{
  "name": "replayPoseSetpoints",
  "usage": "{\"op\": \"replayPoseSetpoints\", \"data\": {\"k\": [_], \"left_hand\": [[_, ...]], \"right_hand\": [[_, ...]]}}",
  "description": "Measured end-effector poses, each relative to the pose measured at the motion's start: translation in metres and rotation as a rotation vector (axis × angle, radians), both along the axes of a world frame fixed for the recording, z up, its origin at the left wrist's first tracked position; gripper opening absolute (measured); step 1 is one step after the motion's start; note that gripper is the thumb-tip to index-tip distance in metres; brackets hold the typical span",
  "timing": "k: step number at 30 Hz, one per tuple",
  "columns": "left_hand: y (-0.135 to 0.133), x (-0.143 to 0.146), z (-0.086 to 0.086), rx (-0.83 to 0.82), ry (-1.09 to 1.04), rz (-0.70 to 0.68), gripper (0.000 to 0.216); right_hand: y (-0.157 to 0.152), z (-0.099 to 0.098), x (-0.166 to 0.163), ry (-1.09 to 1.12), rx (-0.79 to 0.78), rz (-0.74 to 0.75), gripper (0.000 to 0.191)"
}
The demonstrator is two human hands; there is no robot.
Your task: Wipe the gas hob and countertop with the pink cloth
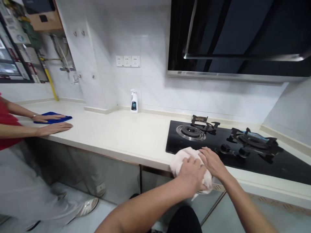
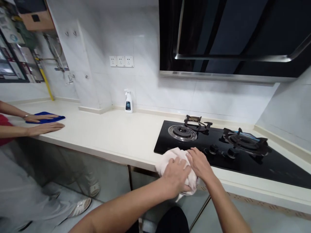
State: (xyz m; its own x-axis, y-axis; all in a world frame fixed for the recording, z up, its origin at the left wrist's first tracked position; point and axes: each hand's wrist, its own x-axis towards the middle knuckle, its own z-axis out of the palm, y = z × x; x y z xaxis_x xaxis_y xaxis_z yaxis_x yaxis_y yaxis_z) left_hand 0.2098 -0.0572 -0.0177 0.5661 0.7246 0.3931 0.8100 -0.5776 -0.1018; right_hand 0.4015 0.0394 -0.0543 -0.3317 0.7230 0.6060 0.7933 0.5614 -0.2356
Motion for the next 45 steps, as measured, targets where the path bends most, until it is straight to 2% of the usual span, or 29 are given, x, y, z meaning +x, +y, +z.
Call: {"op": "replayPoseSetpoints", "data": {"k": [2,5,8,11,14,18,20,24,28,31,34,38,41,45], "left_hand": [[0.002,0.015,-0.007,0.024,-0.014,-0.02,0.063],[0.0,0.016,-0.011,0.041,-0.025,-0.025,0.06],[-0.005,-0.002,-0.011,0.053,0.01,-0.042,0.057],[-0.008,-0.033,-0.011,0.058,0.027,-0.051,0.056],[-0.009,-0.08,-0.009,0.048,0.043,-0.038,0.061],[-0.01,-0.167,-0.005,0.006,0.071,0.046,0.071],[-0.011,-0.213,-0.002,-0.021,0.071,0.129,0.076],[-0.015,-0.295,0.01,-0.092,0.065,0.392,0.088],[-0.016,-0.352,0.031,-0.264,0.097,0.564,0.095],[-0.019,-0.376,0.04,-0.331,0.122,0.616,0.097],[-0.027,-0.377,0.038,-0.275,0.127,0.632,0.093],[-0.037,-0.341,0.017,-0.103,0.095,0.609,0.082],[-0.038,-0.288,-0.005,0.021,0.028,0.528,0.081],[-0.029,-0.184,-0.03,0.119,-0.08,0.368,0.077]], "right_hand": [[0.0,-0.001,0.004,-0.034,0.012,-0.007,0.053],[-0.001,0.002,0.01,-0.04,-0.005,-0.005,0.058],[-0.002,0.004,0.013,-0.054,-0.017,-0.001,0.058],[-0.002,0.004,0.013,-0.061,-0.023,-0.012,0.058],[-0.002,0.001,0.013,-0.06,-0.052,-0.048,0.059],[-0.007,-0.006,0.014,-0.108,-0.06,-0.112,0.062],[-0.008,-0.008,0.013,-0.15,-0.052,-0.121,0.065],[-0.008,-0.012,0.013,-0.188,-0.027,-0.127,0.069],[-0.004,-0.018,0.014,-0.179,-0.034,-0.143,0.068],[-0.001,-0.022,0.016,-0.182,-0.039,-0.144,0.072],[0.002,-0.025,0.016,-0.186,-0.037,-0.135,0.073],[0.003,-0.025,0.013,-0.183,-0.038,-0.142,0.069],[0.0,-0.021,0.009,-0.179,-0.03,-0.151,0.067],[-0.003,-0.017,0.006,-0.176,-0.014,-0.146,0.067]]}}
